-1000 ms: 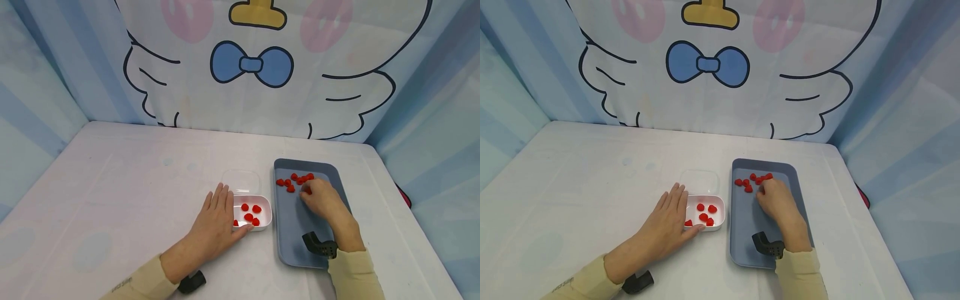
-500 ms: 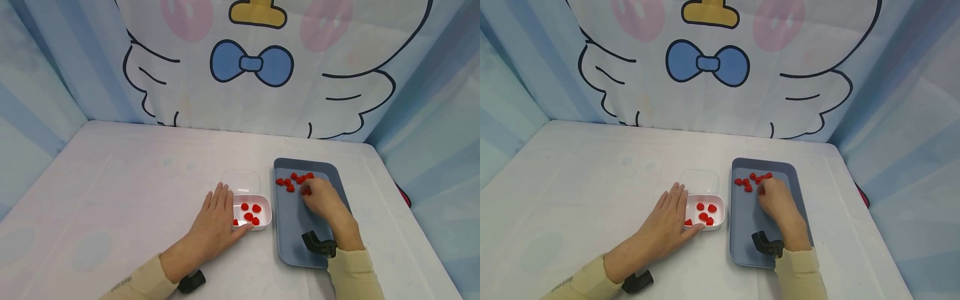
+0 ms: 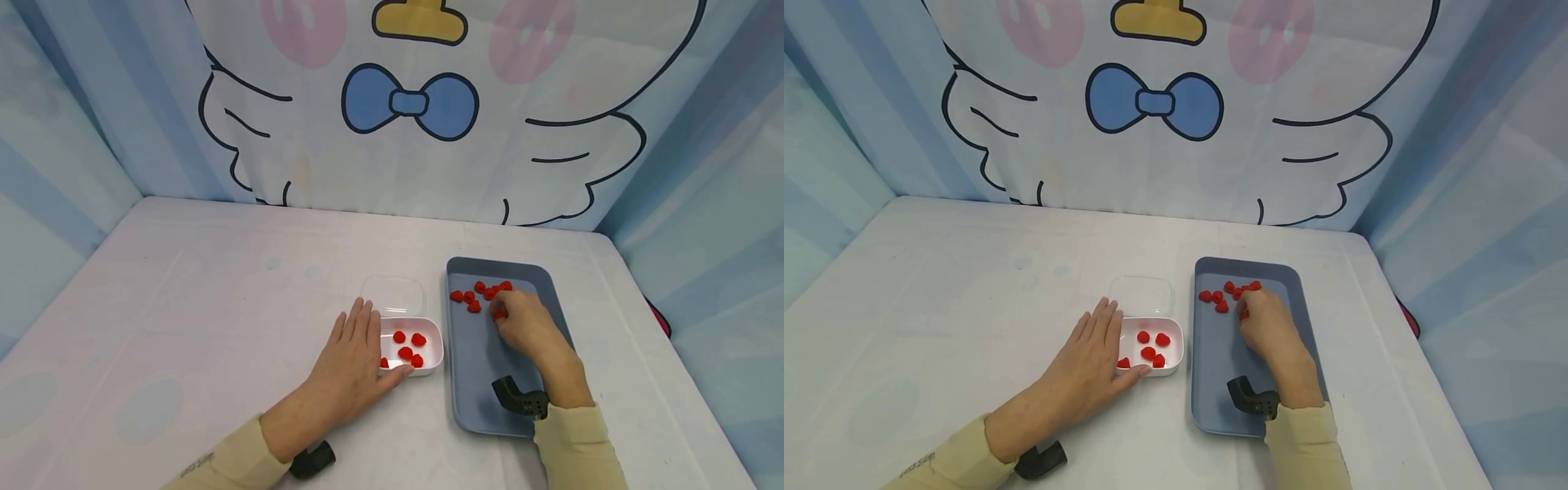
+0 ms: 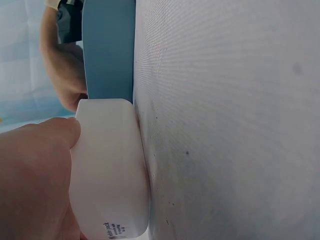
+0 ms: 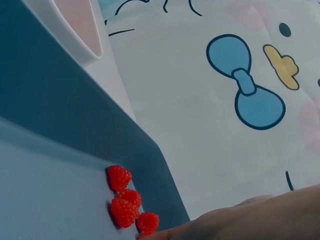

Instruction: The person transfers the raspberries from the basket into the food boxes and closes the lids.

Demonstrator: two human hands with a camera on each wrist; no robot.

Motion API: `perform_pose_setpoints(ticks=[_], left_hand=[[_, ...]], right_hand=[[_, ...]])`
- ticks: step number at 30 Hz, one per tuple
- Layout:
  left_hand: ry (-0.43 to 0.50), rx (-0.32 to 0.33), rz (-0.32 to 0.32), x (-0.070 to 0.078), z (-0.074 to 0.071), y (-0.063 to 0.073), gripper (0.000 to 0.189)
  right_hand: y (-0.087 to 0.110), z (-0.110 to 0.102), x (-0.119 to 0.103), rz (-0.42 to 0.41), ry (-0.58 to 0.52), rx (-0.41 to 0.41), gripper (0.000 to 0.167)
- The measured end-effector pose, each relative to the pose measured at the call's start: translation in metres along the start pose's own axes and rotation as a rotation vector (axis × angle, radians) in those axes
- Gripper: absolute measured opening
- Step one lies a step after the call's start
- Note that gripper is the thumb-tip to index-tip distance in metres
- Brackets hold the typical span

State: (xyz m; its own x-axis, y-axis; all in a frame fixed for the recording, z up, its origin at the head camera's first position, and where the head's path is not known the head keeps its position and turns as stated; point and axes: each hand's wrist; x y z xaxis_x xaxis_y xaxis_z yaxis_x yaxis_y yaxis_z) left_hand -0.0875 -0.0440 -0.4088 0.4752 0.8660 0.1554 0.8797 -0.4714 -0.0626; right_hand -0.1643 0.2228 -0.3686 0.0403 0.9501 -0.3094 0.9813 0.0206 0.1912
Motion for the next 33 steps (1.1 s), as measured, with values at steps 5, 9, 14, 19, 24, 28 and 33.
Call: perform_pose_setpoints(ticks=[5, 9, 14, 19, 24, 28, 33], left_hand=[[0.009, 0.004, 0.002, -0.0001, -0.0008, 0.0001, 0.094], [0.006, 0.002, 0.003, -0.0004, -0.0004, 0.0004, 0.094], [0.005, -0.001, 0.001, -0.0002, -0.0004, 0.0004, 0.094], [0.010, 0.005, 0.000, -0.0003, -0.0004, 0.0009, 0.094], [0.010, 0.017, 0.006, -0.0001, -0.0003, 0.0012, 0.093], [0.004, 0.033, 0.015, -0.0004, -0.0001, 0.0011, 0.092], [0.004, 0.040, 0.016, -0.0005, -0.0001, 0.0011, 0.091]], right_hand=[[0.0002, -0.0007, -0.0004, -0.018, -0.013, 0.014, 0.015], [-0.0001, -0.0009, -0.0002, -0.019, -0.024, 0.023, 0.017], [-0.0002, -0.0011, -0.0002, 0.007, -0.011, -0.008, 0.021], [0.0006, -0.0019, -0.0006, 0.062, 0.023, -0.056, 0.030], [0.0005, -0.0031, 0.0001, 0.088, 0.053, -0.076, 0.036], [0.0028, -0.0033, 0.0003, 0.105, 0.064, -0.077, 0.036], [0.0033, -0.0058, -0.0008, 0.128, 0.074, -0.101, 0.037]])
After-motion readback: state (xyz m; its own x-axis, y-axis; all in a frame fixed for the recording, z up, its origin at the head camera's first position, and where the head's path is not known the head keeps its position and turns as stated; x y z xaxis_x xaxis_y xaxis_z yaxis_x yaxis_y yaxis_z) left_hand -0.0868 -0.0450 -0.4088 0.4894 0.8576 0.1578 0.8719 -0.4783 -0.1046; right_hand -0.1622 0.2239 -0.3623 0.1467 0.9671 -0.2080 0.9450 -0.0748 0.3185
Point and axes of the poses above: each hand's wrist, its own y-axis away from the middle knuckle, its own z-axis out of the palm, x = y × z, and after that the axes turned 9 degrees about z, right-handed
